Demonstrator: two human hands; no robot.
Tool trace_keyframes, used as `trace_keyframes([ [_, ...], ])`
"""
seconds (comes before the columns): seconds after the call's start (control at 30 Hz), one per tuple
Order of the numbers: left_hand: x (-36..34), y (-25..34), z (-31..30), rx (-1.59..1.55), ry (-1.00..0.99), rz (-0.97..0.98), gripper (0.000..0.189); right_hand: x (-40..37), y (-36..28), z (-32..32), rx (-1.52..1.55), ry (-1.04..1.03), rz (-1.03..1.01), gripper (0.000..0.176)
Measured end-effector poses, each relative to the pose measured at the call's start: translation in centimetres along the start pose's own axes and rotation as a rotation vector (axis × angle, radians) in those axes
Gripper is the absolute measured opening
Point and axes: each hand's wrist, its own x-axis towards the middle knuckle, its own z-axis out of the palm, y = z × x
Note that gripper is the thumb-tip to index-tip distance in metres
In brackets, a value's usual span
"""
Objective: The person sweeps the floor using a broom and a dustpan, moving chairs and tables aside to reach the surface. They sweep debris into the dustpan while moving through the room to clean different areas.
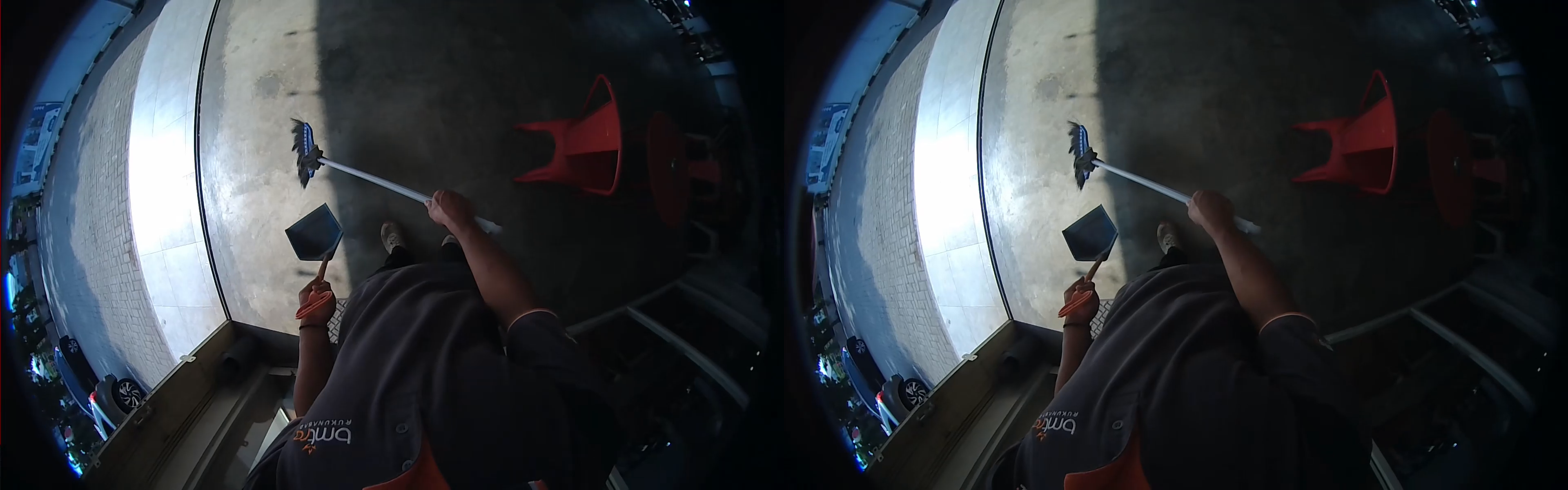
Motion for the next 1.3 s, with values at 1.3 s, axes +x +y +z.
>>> trace_keyframes([
  [1.3, 16.0, -10.8, 13.6, -0.089, -0.037, -0.351, 0.022, 8.9, 23.1, -7.8, -0.355, 0.348, 0.120, 0.016],
])
